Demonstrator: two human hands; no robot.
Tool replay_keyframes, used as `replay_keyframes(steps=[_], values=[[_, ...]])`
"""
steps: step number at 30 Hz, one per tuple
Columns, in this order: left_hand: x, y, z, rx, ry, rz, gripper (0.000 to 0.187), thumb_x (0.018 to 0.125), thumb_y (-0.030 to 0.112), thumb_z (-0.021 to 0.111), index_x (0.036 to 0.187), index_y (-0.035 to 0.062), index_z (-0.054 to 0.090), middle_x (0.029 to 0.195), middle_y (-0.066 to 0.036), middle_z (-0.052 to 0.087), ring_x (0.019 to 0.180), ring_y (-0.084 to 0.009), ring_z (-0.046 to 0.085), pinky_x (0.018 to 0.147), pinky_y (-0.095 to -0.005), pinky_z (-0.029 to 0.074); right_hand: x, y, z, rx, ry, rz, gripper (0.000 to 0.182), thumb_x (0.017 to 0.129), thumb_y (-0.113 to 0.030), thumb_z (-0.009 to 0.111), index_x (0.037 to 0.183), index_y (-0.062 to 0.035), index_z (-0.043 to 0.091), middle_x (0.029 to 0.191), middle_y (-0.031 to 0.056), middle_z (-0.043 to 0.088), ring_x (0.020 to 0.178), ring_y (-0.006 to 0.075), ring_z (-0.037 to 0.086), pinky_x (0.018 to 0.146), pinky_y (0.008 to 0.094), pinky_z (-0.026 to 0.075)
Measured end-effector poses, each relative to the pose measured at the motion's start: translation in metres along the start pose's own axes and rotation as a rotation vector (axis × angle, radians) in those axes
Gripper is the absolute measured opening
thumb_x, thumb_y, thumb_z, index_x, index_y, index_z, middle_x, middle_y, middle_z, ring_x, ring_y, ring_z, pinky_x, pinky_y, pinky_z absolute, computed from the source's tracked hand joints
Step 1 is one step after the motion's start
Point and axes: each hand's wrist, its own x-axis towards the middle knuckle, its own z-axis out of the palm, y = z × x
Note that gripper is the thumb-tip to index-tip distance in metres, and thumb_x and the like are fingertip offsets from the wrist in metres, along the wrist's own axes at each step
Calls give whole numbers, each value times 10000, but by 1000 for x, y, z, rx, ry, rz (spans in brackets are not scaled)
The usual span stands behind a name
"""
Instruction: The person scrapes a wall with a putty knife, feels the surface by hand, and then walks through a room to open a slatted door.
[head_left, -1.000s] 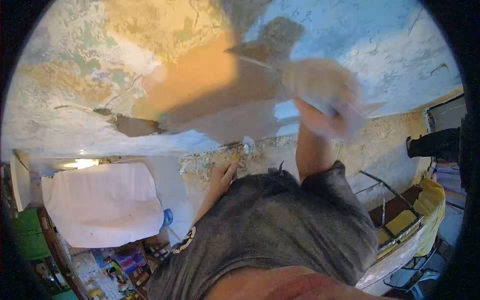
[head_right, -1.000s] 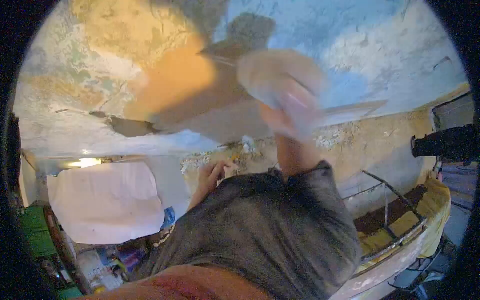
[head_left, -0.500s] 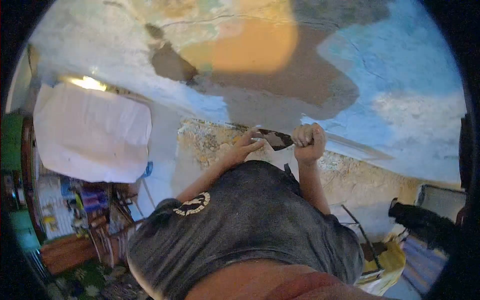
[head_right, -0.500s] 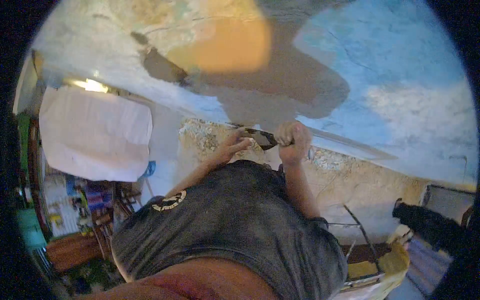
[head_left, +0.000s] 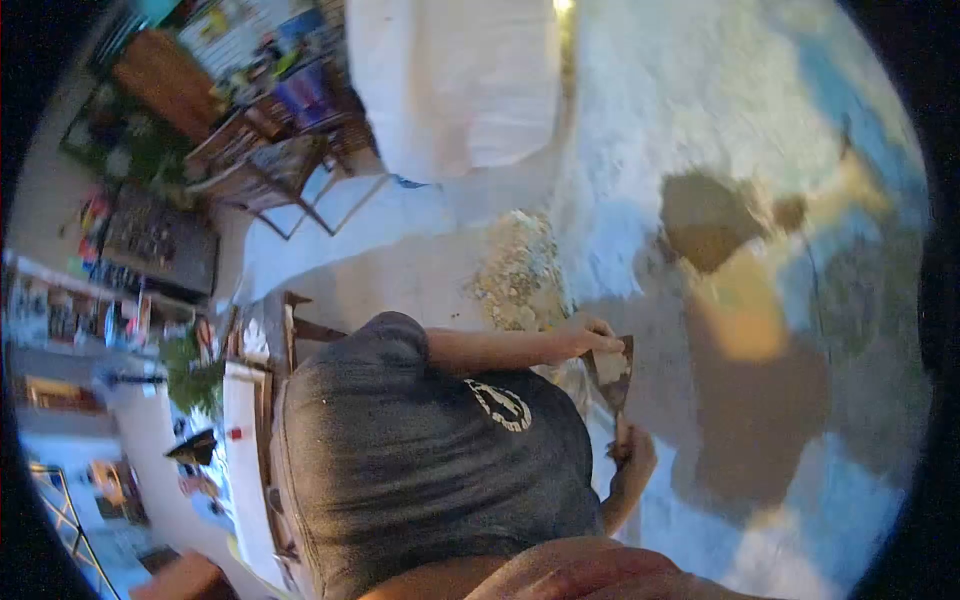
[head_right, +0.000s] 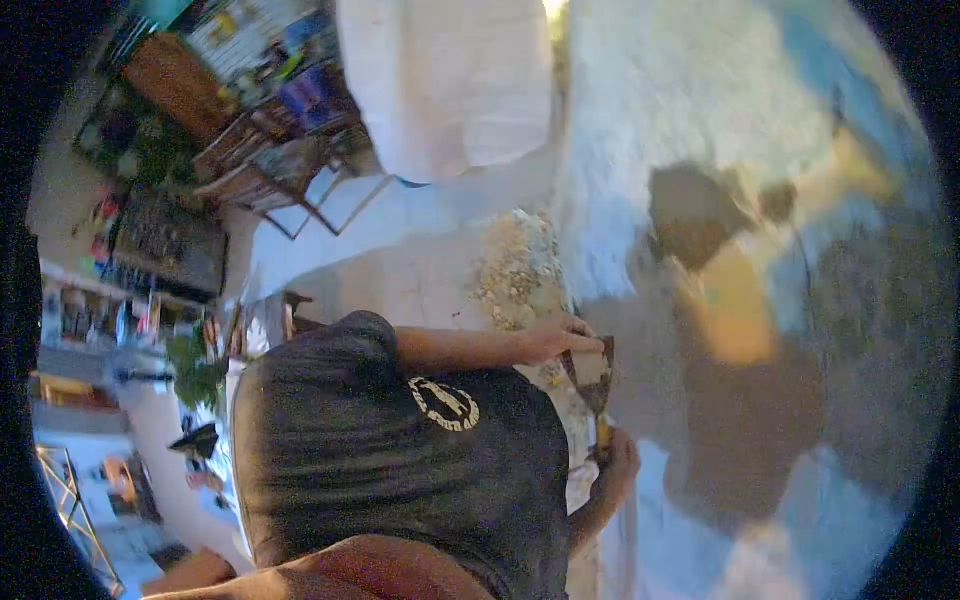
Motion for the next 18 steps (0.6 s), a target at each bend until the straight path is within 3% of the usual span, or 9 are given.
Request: replay_keyframes(steps=[2, 5, 6, 7, 9, 10, 12, 16, 18], values=[[-10, 8, -17, -262, 10, -128, 291, 813, 293, 689, 885, 11, 690, 819, -52, 645, 805, -104, 579, 696, -268, 452, 5, -6, 28, -159, -197, 45, 291, 897, -290, 584, 881, -2, 621, 698, 66, 593, 526, 126, 529, 446, 253, 412], [-21, 8, -35, -223, 178, -115, 301, 817, 300, 689, 902, 11, 682, 848, -52, 647, 808, -101, 581, 692, -256, 455, 34, -5, 67, -328, -391, 120, 288, 898, -302, 592, 889, -15, 617, 644, 30, 557, 485, 99, 480, 413, 250, 351], [-20, 4, -41, -384, 108, -130, 313, 828, 246, 676, 1026, 5, 650, 906, -59, 650, 829, -132, 600, 744, -299, 482, 39, -12, 82, -342, -408, 185, 256, 917, -271, 577, 918, -16, 599, 579, -4, 506, 431, 55, 436, 370, 226, 292], [-22, 1, -45, -387, 127, -119, 313, 828, 246, 676, 1026, 5, 650, 906, -59, 650, 829, -132, 600, 744, -299, 482, 44, -18, 94, -353, -427, 178, 256, 917, -271, 577, 918, -16, 599, 579, -4, 506, 431, 55, 436, 370, 226, 292], [-25, 16, -53, -251, 262, 202, 346, 836, 231, 674, 1077, -10, 615, 921, -78, 651, 814, -159, 623, 710, -299, 509, 59, -33, 122, -345, -537, 15, 232, 930, -264, 556, 877, -41, 590, 552, -8, 486, 384, 56, 393, 341, 223, 258], [-22, 22, -54, -196, 306, 305, 359, 838, 226, 674, 1094, -15, 603, 925, -85, 651, 809, -169, 630, 699, -299, 517, 67, -33, 121, -335, -550, 7, 232, 930, -264, 556, 877, -41, 590, 552, -8, 486, 384, 56, 393, 341, 223, 258], [-20, 38, -69, -892, 164, 87, 359, 872, 197, 631, 1154, -15, 567, 977, -87, 650, 842, -171, 638, 731, -320, 527, 65, -45, 140, -250, -532, -41, 220, 940, -257, 538, 853, -57, 571, 527, -7, 466, 357, 65, 370, 325, 226, 247], [-19, 43, -77, -854, 181, 114, 352, 896, 180, 597, 1186, -14, 555, 995, -79, 650, 863, -163, 637, 751, -318, 524, 64, -48, 163, -236, -463, -91, 215, 941, -256, 536, 839, -68, 557, 541, 4, 479, 373, 68, 397, 331, 223, 276], [-20, 47, -73, -653, 181, 177, 323, 887, 205, 613, 1126, -12, 599, 983, -60, 653, 866, -147, 631, 767, -301, 522, 67, -44, 167, -122, -391, -108, 200, 941, -254, 535, 872, -67, 555, 559, 10, 492, 388, 70, 416, 336, 219, 297]])
